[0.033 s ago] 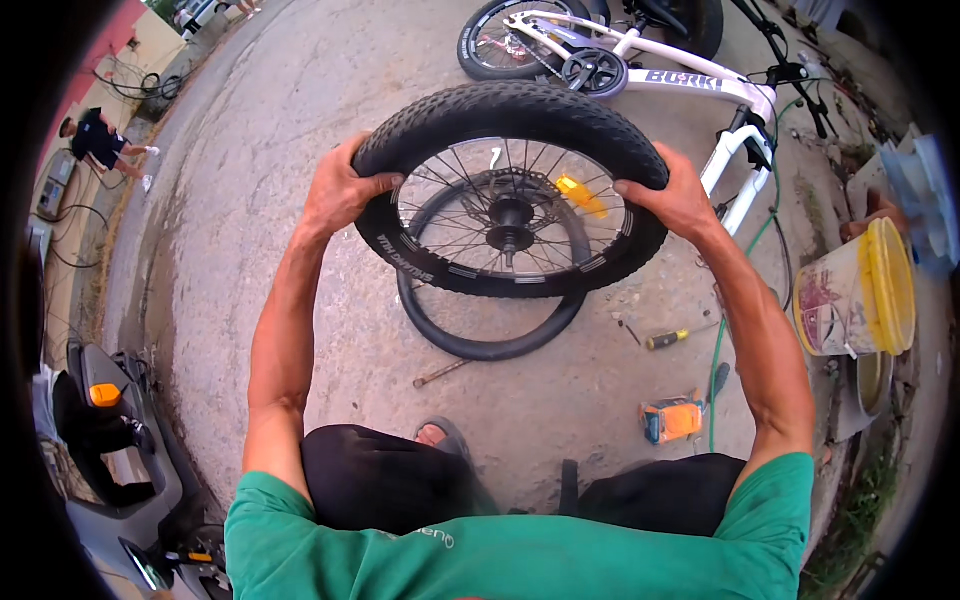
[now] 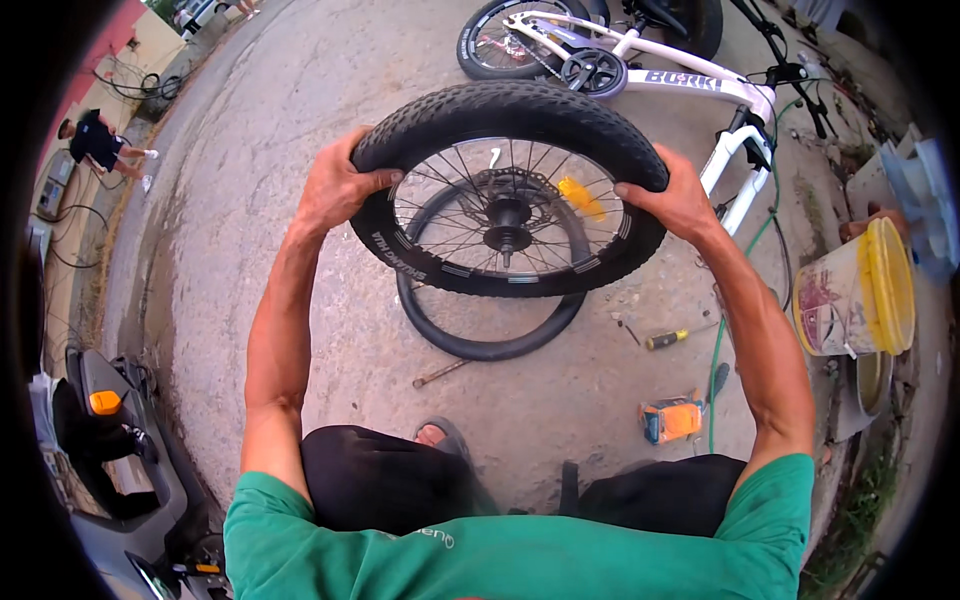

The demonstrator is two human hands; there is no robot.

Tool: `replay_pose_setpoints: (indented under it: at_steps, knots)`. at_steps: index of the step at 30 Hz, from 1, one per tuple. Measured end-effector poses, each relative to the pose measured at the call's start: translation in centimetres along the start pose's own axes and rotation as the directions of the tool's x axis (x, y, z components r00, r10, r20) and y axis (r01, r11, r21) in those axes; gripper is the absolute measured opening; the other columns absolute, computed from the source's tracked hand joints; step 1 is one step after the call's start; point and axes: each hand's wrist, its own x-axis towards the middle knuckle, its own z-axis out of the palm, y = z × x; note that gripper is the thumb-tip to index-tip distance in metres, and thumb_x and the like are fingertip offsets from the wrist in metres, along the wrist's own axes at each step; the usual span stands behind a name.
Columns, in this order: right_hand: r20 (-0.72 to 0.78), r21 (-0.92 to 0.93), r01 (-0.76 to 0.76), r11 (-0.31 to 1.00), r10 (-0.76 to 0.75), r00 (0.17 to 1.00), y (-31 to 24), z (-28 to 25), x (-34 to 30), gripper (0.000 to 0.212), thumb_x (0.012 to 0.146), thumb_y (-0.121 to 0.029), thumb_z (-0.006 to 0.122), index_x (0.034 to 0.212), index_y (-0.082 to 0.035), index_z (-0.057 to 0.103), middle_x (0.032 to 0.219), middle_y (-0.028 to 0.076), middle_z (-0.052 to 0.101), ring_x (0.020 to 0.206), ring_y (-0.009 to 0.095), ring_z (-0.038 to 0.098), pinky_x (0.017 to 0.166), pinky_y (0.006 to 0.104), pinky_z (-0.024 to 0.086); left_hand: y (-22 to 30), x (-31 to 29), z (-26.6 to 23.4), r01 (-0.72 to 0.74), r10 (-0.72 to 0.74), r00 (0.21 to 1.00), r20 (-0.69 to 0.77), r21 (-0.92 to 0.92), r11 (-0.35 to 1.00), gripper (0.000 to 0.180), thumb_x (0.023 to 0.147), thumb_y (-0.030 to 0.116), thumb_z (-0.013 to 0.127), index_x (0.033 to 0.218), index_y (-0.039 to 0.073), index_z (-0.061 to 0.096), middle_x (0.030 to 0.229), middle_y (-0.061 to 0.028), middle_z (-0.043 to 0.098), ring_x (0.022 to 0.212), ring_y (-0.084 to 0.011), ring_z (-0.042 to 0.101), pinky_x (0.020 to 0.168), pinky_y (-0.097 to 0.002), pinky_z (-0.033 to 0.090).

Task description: The person picks up a tire and a tube from a cluttered storage shelf and then proceeds to mount the inner tube and tire onto a bicycle wheel rim by hand.

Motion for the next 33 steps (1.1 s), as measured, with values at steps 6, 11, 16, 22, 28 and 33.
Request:
replay_pose_setpoints:
  at_steps: [6,11,16,22,28,33]
  knots:
    - [0.12,-0.056,0.121,0.991,-0.114,0.986,-5.6,0.2,0.7,0.06,0.08,-0.032,0.087,0.128,-0.001,0.069,0.114,0.011,0.073,0.103,0.02,0.069,0.094,0.0363,0.055,7.0,1.9,0.6,-0.139,0.106,0.978,0.177,0.186,0.973,0.041,0.081,0.013,0.09,0.118,0.004,0.073,0.094,-0.0141,0.077,0.085,-0.0239,0.073,0.082,-0.039,0.056]
    - [0.259,-0.322,0.173,0.931,-0.089,0.962,-14.3,4.0,1.5,0.055,0.081,-0.032,0.084,0.124,-0.001,0.072,0.101,0.02,0.077,0.095,0.034,0.076,0.089,0.0415,0.058,10.1,2.3,2.4,-0.314,0.206,0.907,0.367,0.265,0.912,0.041,0.079,0.011,0.089,0.116,0.005,0.072,0.095,-0.0177,0.075,0.09,-0.0367,0.073,0.083,-0.0461,0.055]
    - [0.248,-0.422,0.235,0.875,-0.138,0.959,-14.0,4.5,2.4,0.038,0.086,-0.03,0.082,0.114,-0.005,0.074,0.095,0.022,0.077,0.095,0.042,0.075,0.085,0.05,0.058,11.4,4.5,3.6,-0.428,0.304,0.821,0.484,0.167,0.888,0.039,0.078,0.012,0.089,0.113,0.008,0.072,0.094,-0.018,0.075,0.094,-0.0404,0.072,0.084,-0.0474,0.055]
    - [0.217,-0.412,0.172,0.895,-0.087,0.972,-12.4,3.3,2.8,0.033,0.089,-0.031,0.081,0.11,-0.007,0.075,0.089,0.02,0.077,0.091,0.041,0.075,0.082,0.0502,0.057,8.4,3.0,6.2,-0.466,0.449,0.885,0.127,0.213,0.859,0.056,0.076,0.015,0.091,0.127,0.005,0.068,0.111,-0.0191,0.075,0.101,-0.0393,0.072,0.089,-0.0457,0.057]
    - [0.199,-0.392,0.171,0.904,-0.097,0.975,-11.3,3.1,2.7,0.034,0.088,-0.032,0.083,0.109,-0.007,0.075,0.09,0.02,0.077,0.09,0.041,0.075,0.08,0.0494,0.056,4.3,0.4,5.7,-0.266,0.27,0.963,0.011,0.196,0.944,0.059,0.079,0.013,0.093,0.132,0.003,0.068,0.109,-0.0152,0.077,0.101,-0.0237,0.075,0.091,-0.0373,0.058]
    - [0.224,-0.415,0.178,0.892,-0.09,0.971,-11.3,2.6,3.0,0.035,0.086,-0.032,0.084,0.109,-0.007,0.076,0.09,0.019,0.077,0.089,0.041,0.075,0.08,0.0486,0.056,4.7,2.0,4.5,-0.121,0.093,0.972,0.214,0.122,0.985,0.05,0.079,0.014,0.094,0.122,0.0,0.073,0.099,-0.012,0.079,0.092,-0.0211,0.074,0.086,-0.0364,0.058]
